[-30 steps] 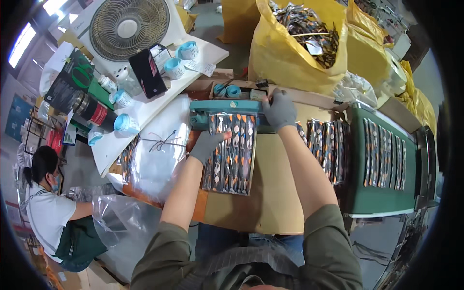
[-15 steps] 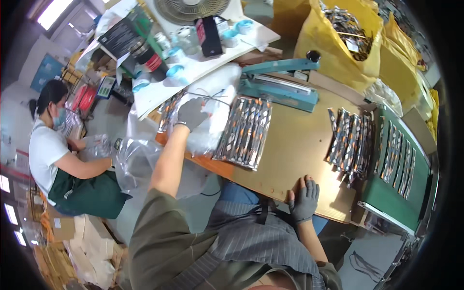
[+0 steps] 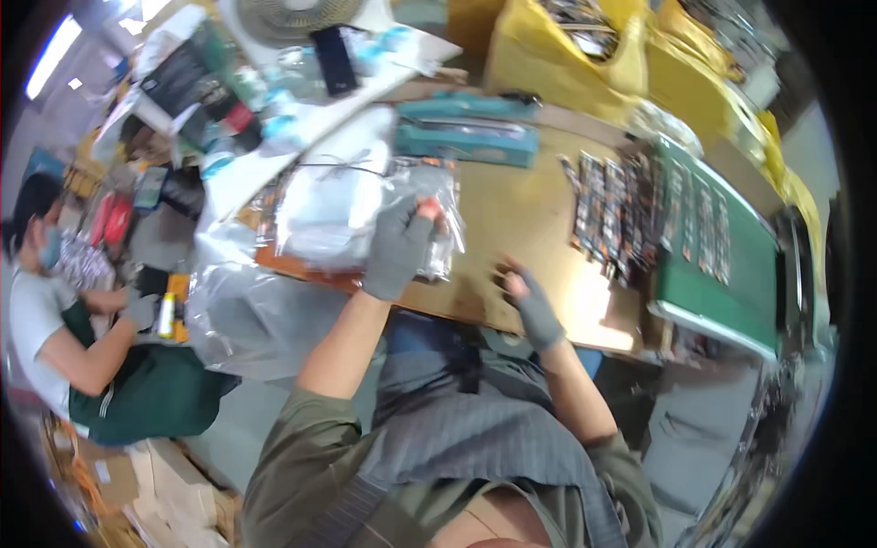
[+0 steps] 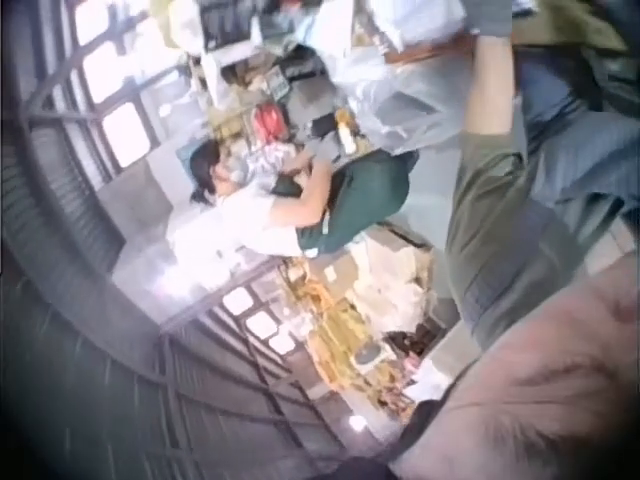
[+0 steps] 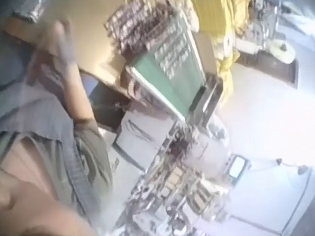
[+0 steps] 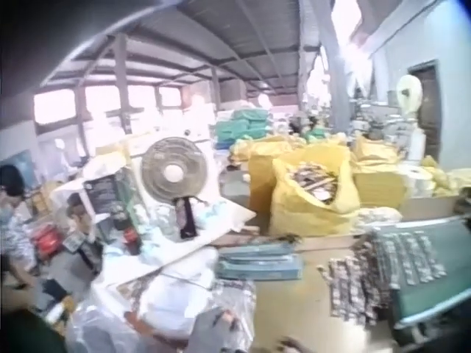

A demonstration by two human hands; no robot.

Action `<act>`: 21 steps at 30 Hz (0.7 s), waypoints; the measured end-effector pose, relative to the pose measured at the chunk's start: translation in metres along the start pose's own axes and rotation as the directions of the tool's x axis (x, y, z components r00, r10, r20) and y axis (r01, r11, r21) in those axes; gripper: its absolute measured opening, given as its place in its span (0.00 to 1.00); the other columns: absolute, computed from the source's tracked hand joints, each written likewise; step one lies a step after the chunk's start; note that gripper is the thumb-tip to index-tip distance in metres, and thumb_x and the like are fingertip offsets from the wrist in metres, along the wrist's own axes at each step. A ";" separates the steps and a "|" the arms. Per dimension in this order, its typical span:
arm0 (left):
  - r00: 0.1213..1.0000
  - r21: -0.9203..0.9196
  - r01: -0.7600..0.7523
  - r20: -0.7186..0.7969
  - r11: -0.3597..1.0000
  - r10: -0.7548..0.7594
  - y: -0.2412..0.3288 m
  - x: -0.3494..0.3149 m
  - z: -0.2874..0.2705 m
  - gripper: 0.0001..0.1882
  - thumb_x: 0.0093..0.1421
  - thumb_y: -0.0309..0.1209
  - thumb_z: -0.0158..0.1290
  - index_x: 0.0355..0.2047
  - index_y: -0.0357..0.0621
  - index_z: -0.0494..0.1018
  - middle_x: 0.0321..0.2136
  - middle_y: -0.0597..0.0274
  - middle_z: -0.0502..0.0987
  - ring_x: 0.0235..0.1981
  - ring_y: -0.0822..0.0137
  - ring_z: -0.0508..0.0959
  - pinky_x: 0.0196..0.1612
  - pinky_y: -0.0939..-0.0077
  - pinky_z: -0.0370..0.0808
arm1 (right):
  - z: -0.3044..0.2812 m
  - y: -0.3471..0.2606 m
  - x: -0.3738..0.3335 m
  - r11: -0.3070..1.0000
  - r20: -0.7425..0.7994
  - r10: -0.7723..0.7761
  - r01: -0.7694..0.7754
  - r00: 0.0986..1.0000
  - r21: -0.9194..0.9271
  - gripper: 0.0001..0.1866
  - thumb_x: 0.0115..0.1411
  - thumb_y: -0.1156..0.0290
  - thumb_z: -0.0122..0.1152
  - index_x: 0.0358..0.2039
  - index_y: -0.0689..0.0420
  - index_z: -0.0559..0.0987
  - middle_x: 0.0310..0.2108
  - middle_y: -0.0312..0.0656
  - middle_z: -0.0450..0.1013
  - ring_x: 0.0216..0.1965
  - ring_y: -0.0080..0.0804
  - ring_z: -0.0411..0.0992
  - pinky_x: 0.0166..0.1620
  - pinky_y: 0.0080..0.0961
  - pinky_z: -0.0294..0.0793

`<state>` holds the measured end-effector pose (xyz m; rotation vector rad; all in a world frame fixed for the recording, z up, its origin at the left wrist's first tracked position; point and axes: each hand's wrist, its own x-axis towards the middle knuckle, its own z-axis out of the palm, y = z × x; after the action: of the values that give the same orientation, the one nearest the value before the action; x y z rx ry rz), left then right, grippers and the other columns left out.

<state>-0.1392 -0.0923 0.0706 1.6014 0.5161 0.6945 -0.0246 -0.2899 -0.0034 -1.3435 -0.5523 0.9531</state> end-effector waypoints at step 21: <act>0.970 0.205 -0.089 0.240 0.975 0.039 -0.003 0.041 0.086 0.23 0.61 0.32 0.47 0.55 0.35 0.63 0.40 0.54 0.75 0.47 0.65 0.73 0.50 0.75 0.68 | -0.344 -0.141 0.064 0.515 -0.693 -0.249 -0.514 0.676 -0.686 0.48 0.54 0.37 0.45 0.58 0.69 0.58 0.59 0.59 0.57 0.59 0.50 0.58 0.58 0.33 0.59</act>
<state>-0.0499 -0.1256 0.0674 1.8826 0.3756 0.5002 0.3228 -0.4224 0.0577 -2.5726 -0.2348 0.0815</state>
